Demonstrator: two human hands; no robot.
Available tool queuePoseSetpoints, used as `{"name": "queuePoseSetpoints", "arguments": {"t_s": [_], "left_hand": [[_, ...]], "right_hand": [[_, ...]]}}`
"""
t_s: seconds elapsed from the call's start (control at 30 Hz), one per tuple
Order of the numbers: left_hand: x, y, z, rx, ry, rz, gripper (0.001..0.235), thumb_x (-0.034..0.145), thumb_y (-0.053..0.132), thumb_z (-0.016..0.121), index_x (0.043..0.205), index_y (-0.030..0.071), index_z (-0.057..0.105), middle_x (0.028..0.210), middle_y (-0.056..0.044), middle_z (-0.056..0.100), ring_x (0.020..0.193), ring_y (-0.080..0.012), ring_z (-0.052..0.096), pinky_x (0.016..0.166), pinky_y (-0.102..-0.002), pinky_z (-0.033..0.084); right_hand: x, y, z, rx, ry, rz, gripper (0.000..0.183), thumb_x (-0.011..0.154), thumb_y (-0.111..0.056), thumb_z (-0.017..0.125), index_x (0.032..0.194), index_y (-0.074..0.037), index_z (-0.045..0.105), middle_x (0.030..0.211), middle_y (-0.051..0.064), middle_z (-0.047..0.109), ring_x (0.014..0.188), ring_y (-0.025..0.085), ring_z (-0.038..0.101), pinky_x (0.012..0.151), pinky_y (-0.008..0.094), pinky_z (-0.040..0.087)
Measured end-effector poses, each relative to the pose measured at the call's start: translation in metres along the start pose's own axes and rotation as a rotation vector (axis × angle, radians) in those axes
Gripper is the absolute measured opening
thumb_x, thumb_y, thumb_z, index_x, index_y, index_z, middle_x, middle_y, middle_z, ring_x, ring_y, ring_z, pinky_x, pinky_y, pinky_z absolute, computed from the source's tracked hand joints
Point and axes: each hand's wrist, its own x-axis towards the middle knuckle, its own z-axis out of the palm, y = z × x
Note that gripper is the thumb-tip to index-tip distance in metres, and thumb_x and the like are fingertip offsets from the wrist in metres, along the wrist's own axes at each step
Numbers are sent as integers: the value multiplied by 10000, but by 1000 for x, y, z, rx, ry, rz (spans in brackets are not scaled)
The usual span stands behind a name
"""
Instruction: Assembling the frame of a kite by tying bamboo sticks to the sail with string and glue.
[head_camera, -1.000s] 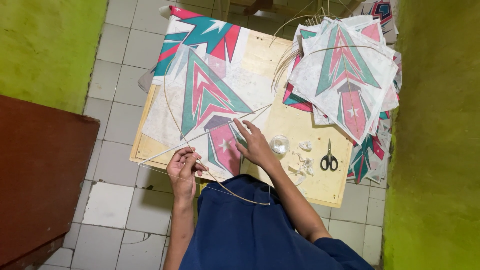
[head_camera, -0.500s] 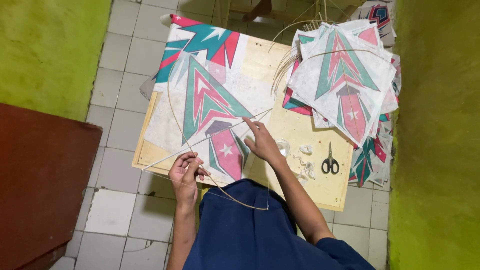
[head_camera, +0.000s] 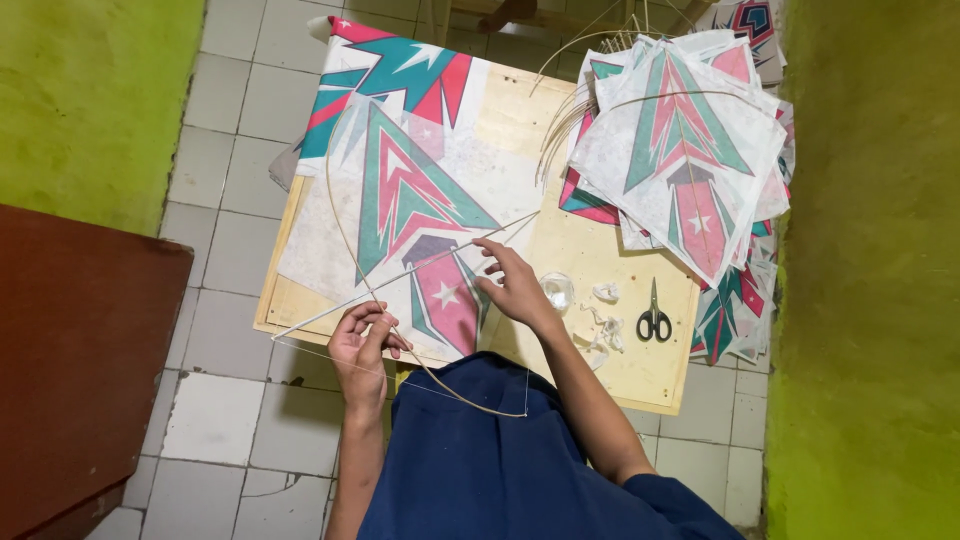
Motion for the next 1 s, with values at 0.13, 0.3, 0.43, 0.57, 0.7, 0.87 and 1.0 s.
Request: {"name": "queuePoseSetpoints", "arguments": {"t_s": [0.13, 0.3, 0.43, 0.57, 0.7, 0.87, 1.0], "left_hand": [[-1, -3, -2, -20, 8, -20, 242, 888, 26, 696, 1093, -76, 617, 754, -162, 622, 454, -297, 698, 355, -251, 515], [1, -6, -1, -62, 2, -60, 234, 898, 37, 681, 1096, -57, 600, 755, -145, 618, 462, -287, 702, 357, -237, 511], [0, -3, 1, -65, 6, -83, 233, 906, 49, 677, 1104, -43, 593, 760, -144, 609, 467, -301, 704, 352, -238, 495], [0, -4, 1, -74, 12, -92, 235, 906, 48, 675, 1105, -41, 588, 760, -145, 611, 470, -301, 705, 354, -235, 493], [0, -5, 1, -73, 3, -90, 232, 911, 45, 668, 1110, -42, 585, 759, -146, 609, 469, -305, 705, 352, -238, 490], [0, -8, 0, -69, 9, -89, 239, 906, 44, 671, 1111, -45, 586, 758, -154, 611, 472, -316, 706, 356, -247, 498], [-2, -11, 0, -75, 6, -89, 239, 908, 45, 671, 1114, -42, 586, 759, -153, 611, 470, -315, 705, 354, -244, 498]], "right_hand": [[-12, -14, 4, -147, 37, 29, 730, 888, -91, 666, 1560, -143, 386, 1322, 313, 537, 1117, 426, 663, 923, 532, 537], [-17, -30, 4, -215, -49, 85, 838, 911, -125, 636, 1632, -194, 214, 1412, 336, 464, 1188, 459, 630, 956, 590, 521], [-20, -42, 2, -298, -137, 124, 855, 917, -178, 616, 1641, -220, 163, 1453, 335, 425, 1241, 505, 581, 971, 646, 497], [-22, -46, 4, -341, -203, 144, 894, 916, -209, 611, 1648, -232, 97, 1488, 344, 380, 1287, 569, 511, 988, 695, 461], [-15, -31, 10, -481, -191, 131, 877, 927, -223, 608, 1650, -199, 113, 1465, 314, 433, 1252, 523, 567, 936, 633, 518], [-9, -17, 7, -648, -187, 199, 874, 948, -241, 571, 1648, -103, 67, 1488, 329, 413, 1245, 527, 562, 943, 647, 500], [-10, -23, 4, -603, -195, 191, 879, 954, -242, 574, 1641, -74, 51, 1491, 336, 402, 1251, 543, 550, 945, 662, 494]]}}
